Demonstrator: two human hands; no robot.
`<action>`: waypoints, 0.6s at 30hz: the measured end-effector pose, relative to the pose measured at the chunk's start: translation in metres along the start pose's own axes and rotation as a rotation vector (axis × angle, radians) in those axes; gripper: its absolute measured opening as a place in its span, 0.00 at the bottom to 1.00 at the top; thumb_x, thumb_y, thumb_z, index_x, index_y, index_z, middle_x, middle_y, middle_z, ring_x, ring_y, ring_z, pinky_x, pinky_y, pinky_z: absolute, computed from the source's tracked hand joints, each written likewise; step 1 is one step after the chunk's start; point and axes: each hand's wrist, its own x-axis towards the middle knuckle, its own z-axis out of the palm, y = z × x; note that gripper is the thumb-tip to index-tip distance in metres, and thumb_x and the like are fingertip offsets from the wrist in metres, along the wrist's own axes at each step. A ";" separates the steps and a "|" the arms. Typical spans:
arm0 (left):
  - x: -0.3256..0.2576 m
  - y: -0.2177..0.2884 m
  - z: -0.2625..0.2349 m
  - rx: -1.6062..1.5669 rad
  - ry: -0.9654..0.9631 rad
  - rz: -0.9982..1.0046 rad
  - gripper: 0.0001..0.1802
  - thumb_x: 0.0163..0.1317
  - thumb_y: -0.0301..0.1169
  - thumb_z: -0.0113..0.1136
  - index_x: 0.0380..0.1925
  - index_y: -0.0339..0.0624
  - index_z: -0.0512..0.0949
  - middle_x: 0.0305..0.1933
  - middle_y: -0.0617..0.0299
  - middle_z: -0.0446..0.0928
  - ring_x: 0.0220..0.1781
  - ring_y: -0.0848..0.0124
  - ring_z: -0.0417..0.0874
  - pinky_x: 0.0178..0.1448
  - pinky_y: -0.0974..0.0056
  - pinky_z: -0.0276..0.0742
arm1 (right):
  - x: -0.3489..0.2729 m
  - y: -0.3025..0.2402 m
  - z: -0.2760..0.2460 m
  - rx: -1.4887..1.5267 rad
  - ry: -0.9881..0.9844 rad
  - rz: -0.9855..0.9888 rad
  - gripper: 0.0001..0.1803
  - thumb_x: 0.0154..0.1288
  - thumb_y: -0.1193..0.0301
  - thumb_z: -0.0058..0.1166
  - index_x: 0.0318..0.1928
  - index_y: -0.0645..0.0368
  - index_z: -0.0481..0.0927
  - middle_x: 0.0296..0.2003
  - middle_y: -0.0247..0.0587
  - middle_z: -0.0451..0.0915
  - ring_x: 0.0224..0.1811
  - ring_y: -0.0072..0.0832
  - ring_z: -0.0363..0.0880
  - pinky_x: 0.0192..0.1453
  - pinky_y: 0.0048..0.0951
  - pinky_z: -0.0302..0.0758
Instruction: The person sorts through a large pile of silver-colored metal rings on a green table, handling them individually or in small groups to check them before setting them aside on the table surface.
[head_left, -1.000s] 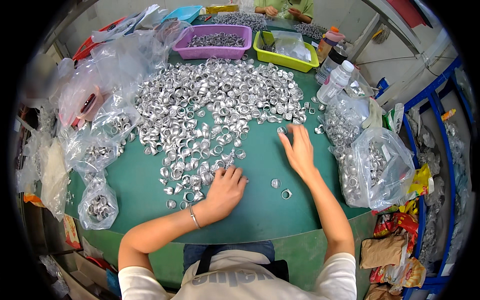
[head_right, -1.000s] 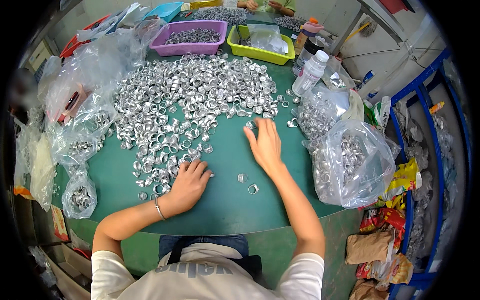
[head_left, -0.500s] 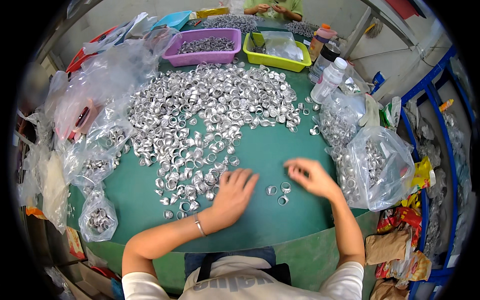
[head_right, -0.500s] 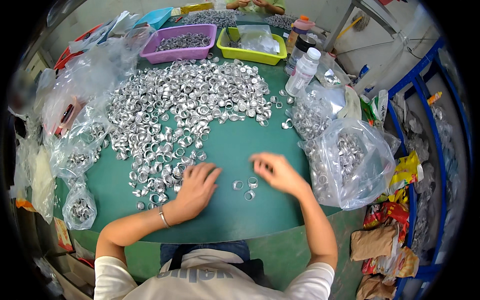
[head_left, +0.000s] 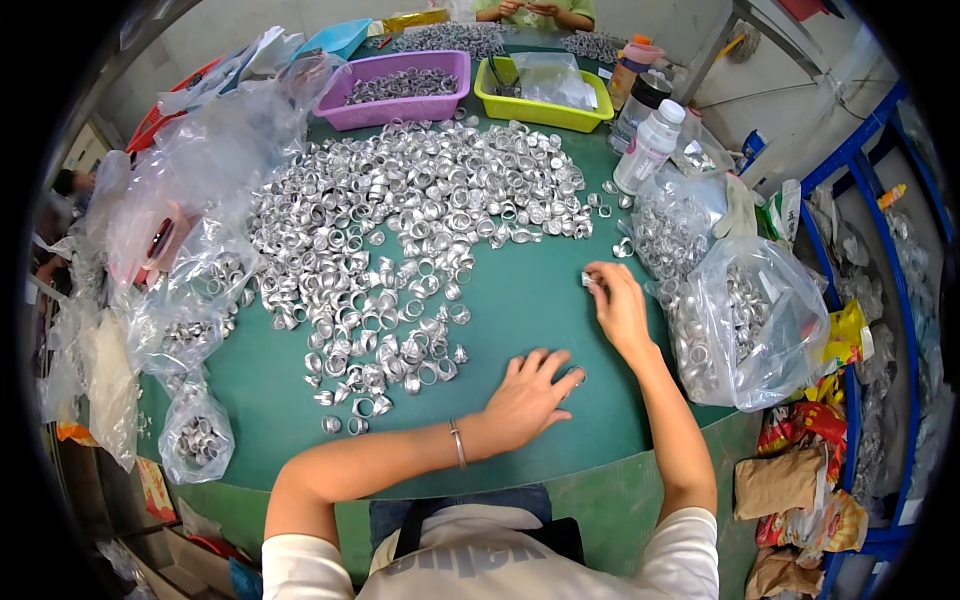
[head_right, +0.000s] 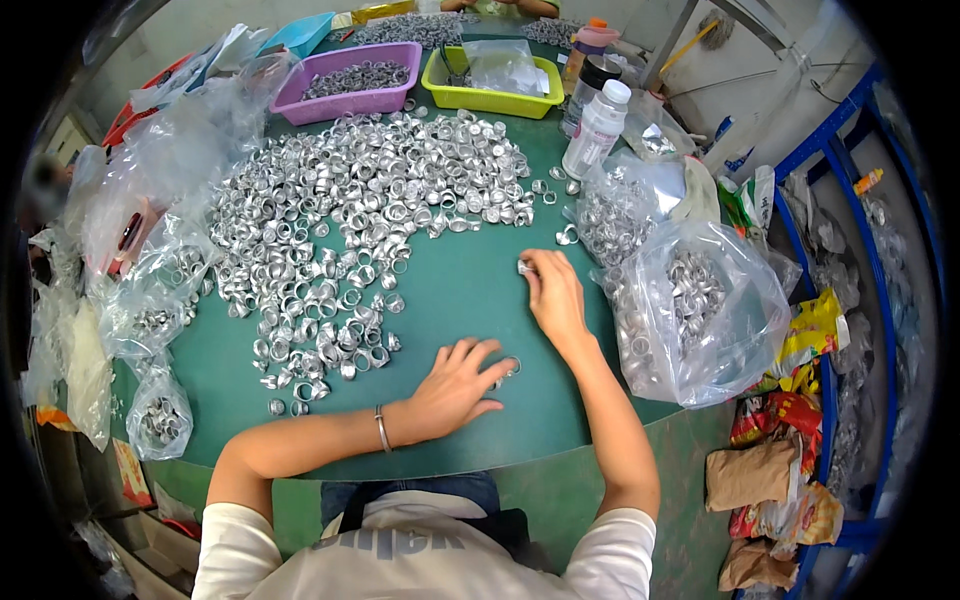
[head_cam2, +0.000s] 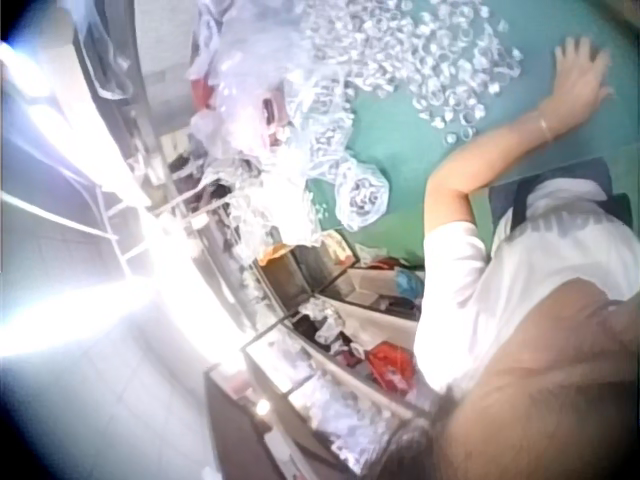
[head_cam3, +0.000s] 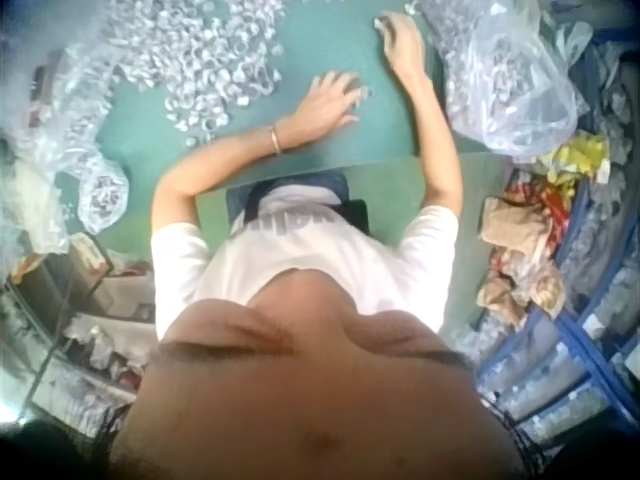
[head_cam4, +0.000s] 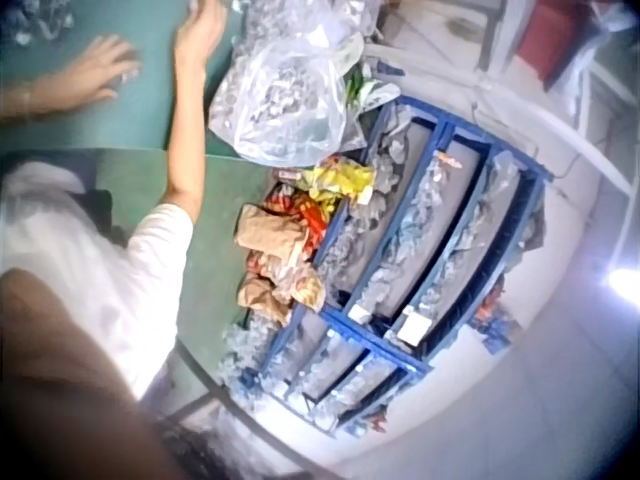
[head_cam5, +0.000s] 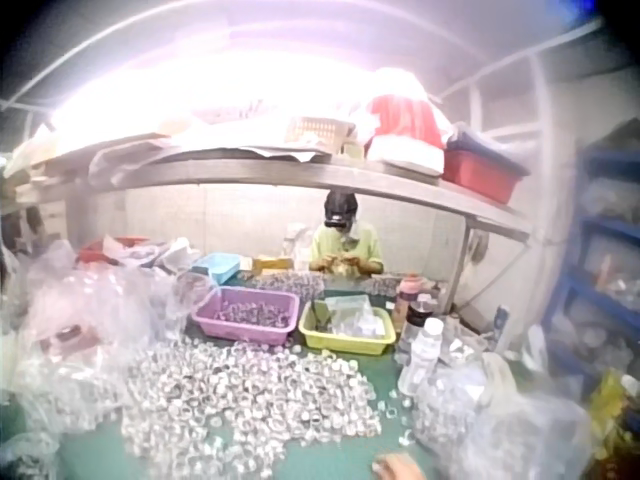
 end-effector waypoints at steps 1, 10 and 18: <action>0.002 0.002 0.003 0.026 -0.004 0.037 0.28 0.52 0.36 0.66 0.53 0.47 0.70 0.57 0.57 0.65 0.57 0.57 0.66 0.53 0.55 0.64 | -0.008 0.002 -0.005 0.062 0.014 0.104 0.16 0.55 0.86 0.53 0.45 0.62 0.76 0.33 0.42 0.79 0.34 0.32 0.77 0.38 0.29 0.74; -0.003 -0.004 0.006 -0.066 -0.004 0.041 0.25 0.50 0.30 0.66 0.49 0.44 0.68 0.60 0.53 0.63 0.61 0.54 0.64 0.57 0.53 0.62 | -0.053 -0.005 -0.030 0.962 -0.428 0.454 0.17 0.58 0.83 0.57 0.49 0.64 0.74 0.36 0.33 0.78 0.38 0.18 0.75 0.46 0.21 0.72; 0.011 0.007 -0.006 -0.213 0.089 -0.025 0.37 0.49 0.38 0.69 0.57 0.40 0.63 0.63 0.50 0.60 0.65 0.50 0.60 0.64 0.48 0.57 | -0.037 -0.004 -0.052 0.730 -0.587 0.357 0.10 0.59 0.80 0.56 0.42 0.62 0.78 0.32 0.33 0.82 0.36 0.17 0.76 0.41 0.21 0.71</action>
